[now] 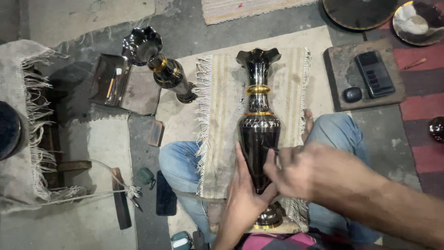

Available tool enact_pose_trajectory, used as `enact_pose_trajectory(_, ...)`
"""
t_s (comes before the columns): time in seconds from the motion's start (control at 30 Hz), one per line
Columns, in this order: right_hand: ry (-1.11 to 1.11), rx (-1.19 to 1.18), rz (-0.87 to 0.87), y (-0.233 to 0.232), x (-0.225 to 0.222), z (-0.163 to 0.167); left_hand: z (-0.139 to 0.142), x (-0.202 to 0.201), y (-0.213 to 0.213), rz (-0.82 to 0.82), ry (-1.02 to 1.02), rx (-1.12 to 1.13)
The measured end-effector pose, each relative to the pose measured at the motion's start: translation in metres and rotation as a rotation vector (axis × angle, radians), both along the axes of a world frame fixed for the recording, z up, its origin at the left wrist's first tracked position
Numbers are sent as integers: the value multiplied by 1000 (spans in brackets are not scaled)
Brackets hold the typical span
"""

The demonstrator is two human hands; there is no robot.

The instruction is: The person sits cross-legged on the floor with a black metal vase resting on a board, holding it steady with one hand while using a small hand engraving tool to carve decorative patterns into the vase's surface, working around the body of the vase and briefly lifting it near the end.

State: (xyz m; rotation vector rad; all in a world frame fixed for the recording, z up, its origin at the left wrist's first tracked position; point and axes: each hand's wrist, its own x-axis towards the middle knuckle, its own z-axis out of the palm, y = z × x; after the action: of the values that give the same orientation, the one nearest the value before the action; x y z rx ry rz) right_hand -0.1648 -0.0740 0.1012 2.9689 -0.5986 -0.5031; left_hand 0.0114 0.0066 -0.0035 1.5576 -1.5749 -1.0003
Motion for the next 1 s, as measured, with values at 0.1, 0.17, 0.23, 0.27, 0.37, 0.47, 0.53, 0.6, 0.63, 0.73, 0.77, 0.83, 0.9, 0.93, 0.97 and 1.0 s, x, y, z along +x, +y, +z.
enact_pose_trajectory(0.1, 30, -37, 180, -13, 11, 11, -5, 0, -2, -28, -9, 61)
enact_pose_trajectory(0.17, 45, -12, 214, -26, 14, 16, -7, -1, -4, -26, -35, 91)
enact_pose_trajectory(0.23, 117, 78, 167, -34, 16, 19, -8, -3, -2, -22, -45, 141)
enact_pose_trajectory(0.27, 136, 84, 163, -37, 16, 20, -8, -3, -2, -17, -34, 119)
enact_pose_trajectory(0.37, 193, 110, 137, -43, 17, 23, -10, -5, 1, -9, -13, 43)
enact_pose_trajectory(0.47, 210, 134, 107, -46, 16, 26, -11, -5, 2, -7, -15, 13)
enact_pose_trajectory(0.53, 166, 118, 110, -46, 16, 26, -11, -5, 1, -7, -18, 71)
enact_pose_trajectory(0.6, 314, 144, 142, -44, 17, 25, -10, -5, 0, -7, -16, 78)
enact_pose_trajectory(0.63, 389, 156, 157, -43, 18, 24, -9, -5, 0, -8, -14, 80)
enact_pose_trajectory(0.73, 294, 118, 131, -39, 19, 23, -6, -6, -1, -15, 2, 116)
enact_pose_trajectory(0.77, 255, 117, 116, -39, 19, 23, -4, -6, 0, 1, -27, 52)
enact_pose_trajectory(0.83, 174, 112, 85, -40, 17, 25, 1, -8, 3, 34, -84, -77)
enact_pose_trajectory(0.9, 200, 126, -17, -38, 14, 28, 5, -8, 5, -18, -134, -127)
enact_pose_trajectory(0.93, 212, 129, -69, -38, 12, 29, 6, -8, 5, -45, -160, -156)
enact_pose_trajectory(0.97, 253, 132, -96, -36, 11, 30, 8, -8, 5, -54, -160, -156)
enact_pose_trajectory(1.0, 296, 134, -125, -33, 10, 30, 9, -8, 5, -63, -159, -157)
